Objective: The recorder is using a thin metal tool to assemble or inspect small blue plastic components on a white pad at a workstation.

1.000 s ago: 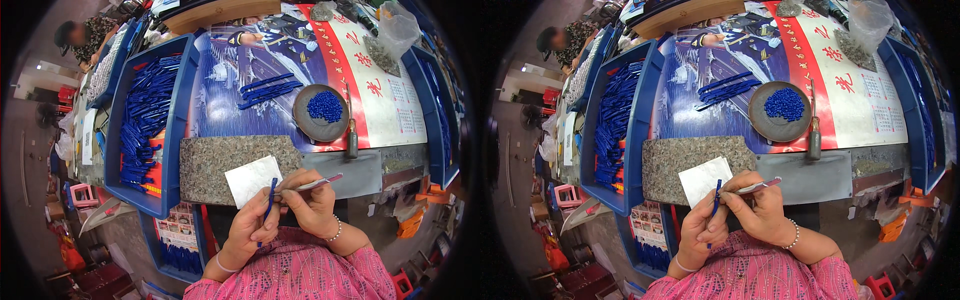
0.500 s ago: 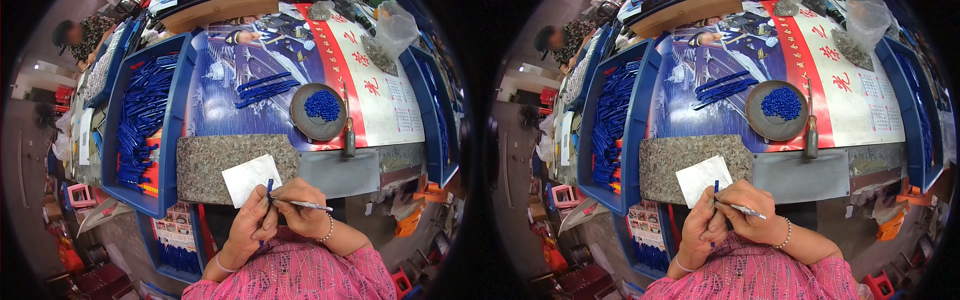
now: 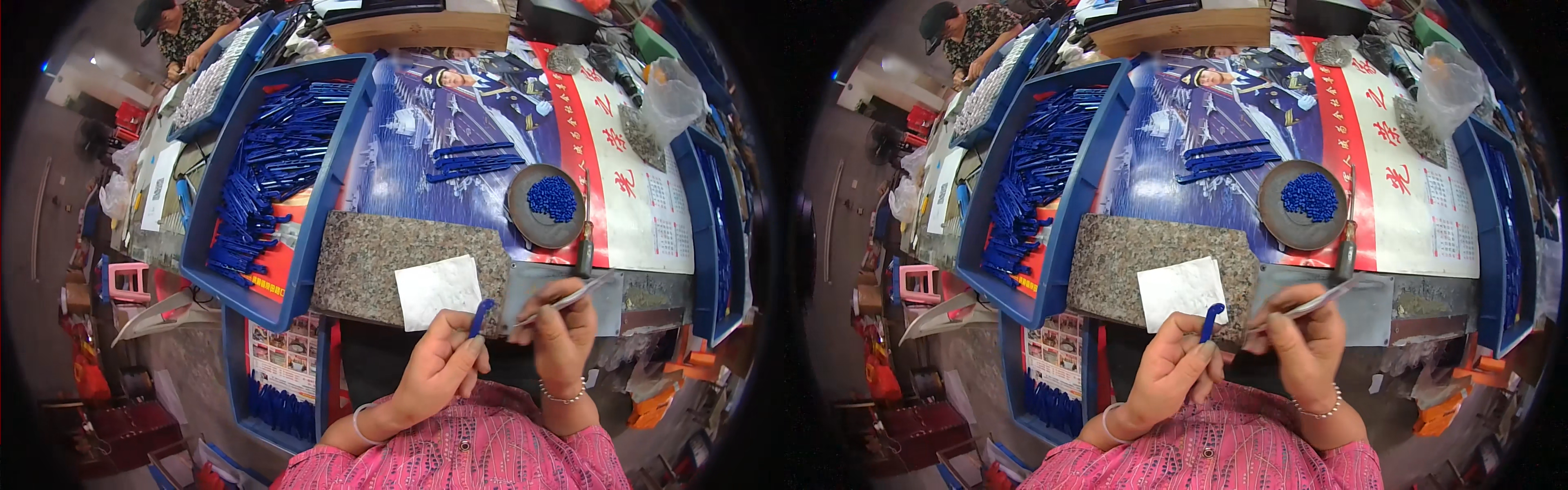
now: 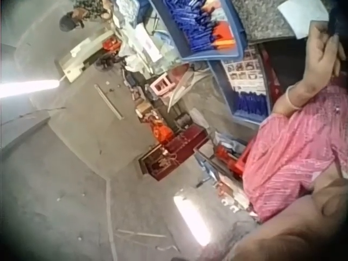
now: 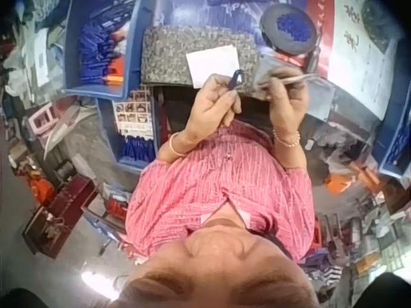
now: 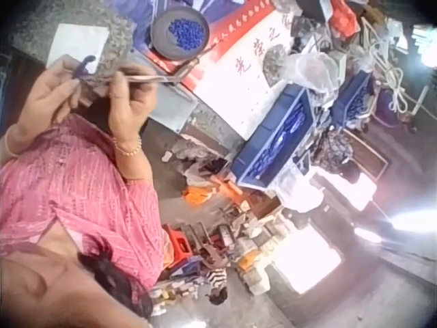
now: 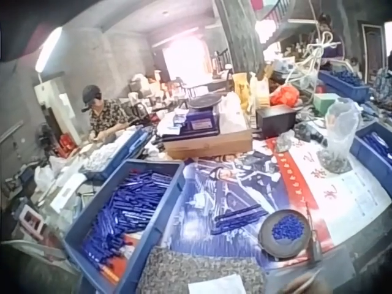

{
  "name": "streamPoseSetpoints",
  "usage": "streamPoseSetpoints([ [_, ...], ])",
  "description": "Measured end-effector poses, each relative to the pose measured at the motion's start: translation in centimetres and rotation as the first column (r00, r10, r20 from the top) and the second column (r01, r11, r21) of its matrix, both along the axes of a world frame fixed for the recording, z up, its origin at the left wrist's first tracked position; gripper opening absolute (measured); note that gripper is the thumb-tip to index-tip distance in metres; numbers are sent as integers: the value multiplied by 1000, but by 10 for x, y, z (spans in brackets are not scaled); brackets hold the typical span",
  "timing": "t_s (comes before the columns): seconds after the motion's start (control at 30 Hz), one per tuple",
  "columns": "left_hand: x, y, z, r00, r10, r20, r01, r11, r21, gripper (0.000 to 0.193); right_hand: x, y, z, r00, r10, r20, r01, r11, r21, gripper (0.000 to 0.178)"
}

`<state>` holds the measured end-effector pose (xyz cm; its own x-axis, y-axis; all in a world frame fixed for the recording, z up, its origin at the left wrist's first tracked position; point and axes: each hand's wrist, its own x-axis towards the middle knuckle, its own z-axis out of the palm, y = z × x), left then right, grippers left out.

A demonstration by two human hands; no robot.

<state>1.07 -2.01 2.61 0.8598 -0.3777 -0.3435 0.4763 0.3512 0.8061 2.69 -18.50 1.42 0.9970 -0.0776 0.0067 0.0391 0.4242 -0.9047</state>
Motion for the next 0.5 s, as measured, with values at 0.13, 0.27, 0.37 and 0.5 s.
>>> streamPoseSetpoints([
  [0.13,2,8,2,999,3,-47,-1,1000,30,17,10,-42,19,946,-319,-62,253,842,-477,38],
  [0.27,0,10,4,998,-5,-62,6,1000,28,17,31,-113,-1,905,-424,30,317,627,-711,46],
  [0.37,0,11,4,998,-4,-56,6,999,36,18,42,-156,-23,871,-461,169,339,316,-886,48],
  [0.5,-4,13,0,1000,18,-11,-17,999,47,18,48,-179,-28,882,-465,78,132,84,-988,52],
])
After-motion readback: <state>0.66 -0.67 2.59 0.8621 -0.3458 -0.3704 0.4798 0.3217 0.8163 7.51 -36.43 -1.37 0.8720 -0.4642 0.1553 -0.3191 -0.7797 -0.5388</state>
